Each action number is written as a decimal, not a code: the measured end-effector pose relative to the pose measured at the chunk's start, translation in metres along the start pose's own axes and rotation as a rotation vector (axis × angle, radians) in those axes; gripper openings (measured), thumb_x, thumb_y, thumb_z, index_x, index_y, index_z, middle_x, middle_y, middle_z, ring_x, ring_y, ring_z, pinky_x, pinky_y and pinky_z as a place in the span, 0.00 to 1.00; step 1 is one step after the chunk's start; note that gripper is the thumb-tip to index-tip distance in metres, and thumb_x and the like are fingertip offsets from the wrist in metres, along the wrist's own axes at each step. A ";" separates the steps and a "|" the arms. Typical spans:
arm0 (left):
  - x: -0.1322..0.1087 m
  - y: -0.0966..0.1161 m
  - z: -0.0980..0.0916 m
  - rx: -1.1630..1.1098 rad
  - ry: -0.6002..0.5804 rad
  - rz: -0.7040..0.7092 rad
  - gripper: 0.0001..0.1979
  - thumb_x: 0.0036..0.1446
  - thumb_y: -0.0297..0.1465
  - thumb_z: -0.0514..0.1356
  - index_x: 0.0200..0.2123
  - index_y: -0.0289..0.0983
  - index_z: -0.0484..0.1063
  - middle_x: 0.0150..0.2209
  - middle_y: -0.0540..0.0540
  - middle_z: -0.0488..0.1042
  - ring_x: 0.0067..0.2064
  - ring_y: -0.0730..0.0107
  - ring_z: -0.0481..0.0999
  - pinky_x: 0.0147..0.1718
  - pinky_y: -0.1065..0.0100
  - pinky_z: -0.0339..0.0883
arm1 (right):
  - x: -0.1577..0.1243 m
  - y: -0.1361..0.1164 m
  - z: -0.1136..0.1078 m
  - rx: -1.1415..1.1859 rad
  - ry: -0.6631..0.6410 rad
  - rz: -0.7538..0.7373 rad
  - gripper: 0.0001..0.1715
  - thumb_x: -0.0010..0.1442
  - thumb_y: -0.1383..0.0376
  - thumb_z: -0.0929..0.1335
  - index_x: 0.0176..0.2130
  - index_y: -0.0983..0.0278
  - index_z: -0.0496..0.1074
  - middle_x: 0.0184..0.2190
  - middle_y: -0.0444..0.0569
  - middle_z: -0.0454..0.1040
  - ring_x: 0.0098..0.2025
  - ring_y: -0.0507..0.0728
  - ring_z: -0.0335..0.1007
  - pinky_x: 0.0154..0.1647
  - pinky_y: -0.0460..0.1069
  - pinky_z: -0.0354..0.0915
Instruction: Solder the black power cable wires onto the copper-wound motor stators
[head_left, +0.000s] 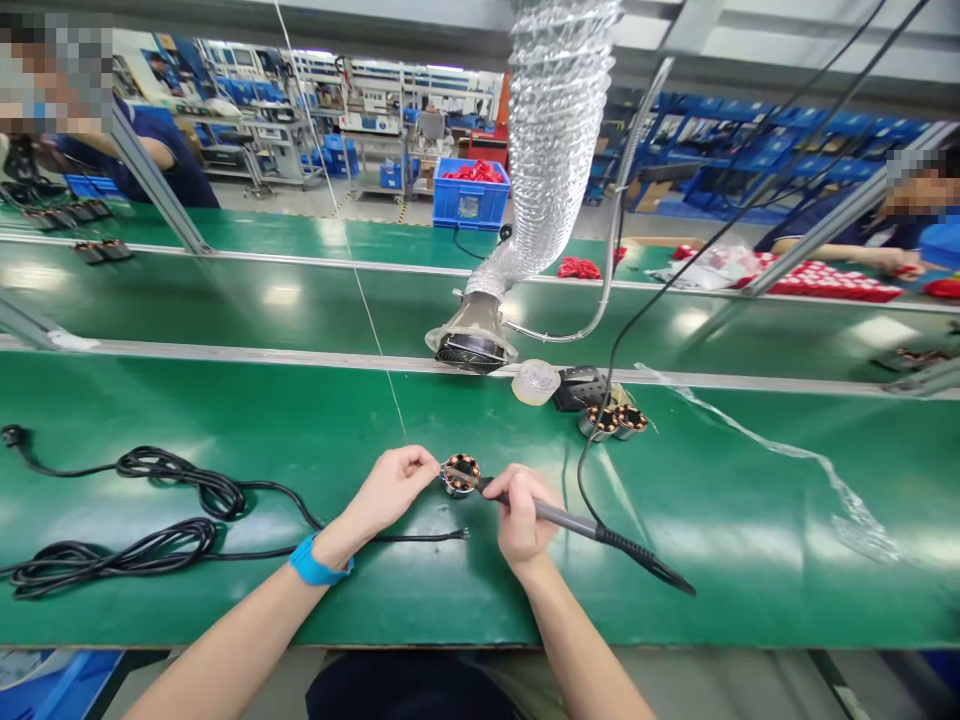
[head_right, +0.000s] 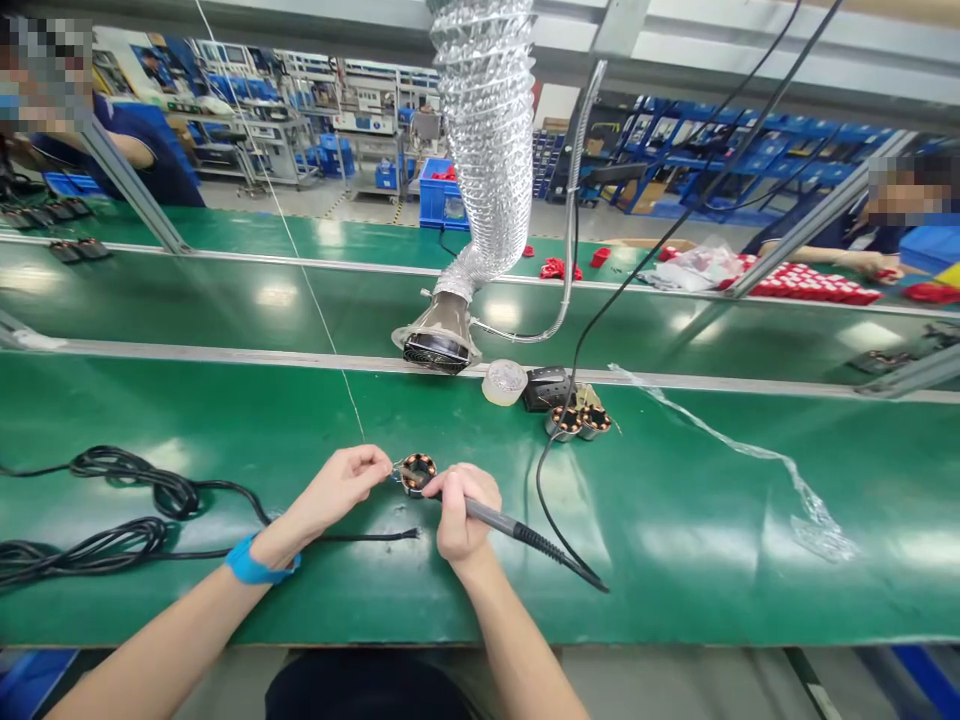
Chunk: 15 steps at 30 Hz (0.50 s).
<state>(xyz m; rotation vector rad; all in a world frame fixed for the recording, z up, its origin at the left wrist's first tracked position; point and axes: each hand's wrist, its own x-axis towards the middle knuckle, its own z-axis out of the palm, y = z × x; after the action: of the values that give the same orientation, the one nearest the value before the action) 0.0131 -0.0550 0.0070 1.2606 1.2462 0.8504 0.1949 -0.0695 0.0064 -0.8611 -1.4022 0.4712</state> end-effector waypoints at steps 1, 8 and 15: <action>0.000 -0.001 0.000 -0.003 0.001 0.006 0.17 0.54 0.44 0.60 0.28 0.34 0.69 0.21 0.54 0.60 0.22 0.78 0.52 0.22 0.73 0.46 | 0.000 -0.001 0.000 -0.011 -0.006 0.009 0.26 0.67 0.65 0.59 0.21 0.62 0.72 0.15 0.42 0.65 0.19 0.52 0.63 0.26 0.50 0.60; 0.000 -0.001 0.000 -0.008 0.011 0.022 0.19 0.55 0.46 0.61 0.28 0.34 0.70 0.22 0.53 0.61 0.23 0.77 0.53 0.22 0.73 0.46 | -0.002 0.001 0.001 -0.042 0.005 0.135 0.28 0.68 0.60 0.59 0.20 0.62 0.72 0.15 0.43 0.65 0.19 0.52 0.63 0.24 0.49 0.59; 0.000 -0.007 0.000 -0.035 -0.005 0.032 0.18 0.57 0.44 0.60 0.30 0.33 0.69 0.22 0.55 0.58 0.23 0.78 0.53 0.22 0.74 0.45 | -0.009 0.014 -0.001 0.039 0.136 0.244 0.30 0.68 0.56 0.59 0.21 0.63 0.74 0.15 0.43 0.63 0.16 0.51 0.58 0.22 0.49 0.56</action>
<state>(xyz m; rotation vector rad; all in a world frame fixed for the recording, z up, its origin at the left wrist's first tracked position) 0.0116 -0.0561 0.0007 1.2566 1.2054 0.8878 0.1973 -0.0676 -0.0093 -1.0190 -1.1658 0.6118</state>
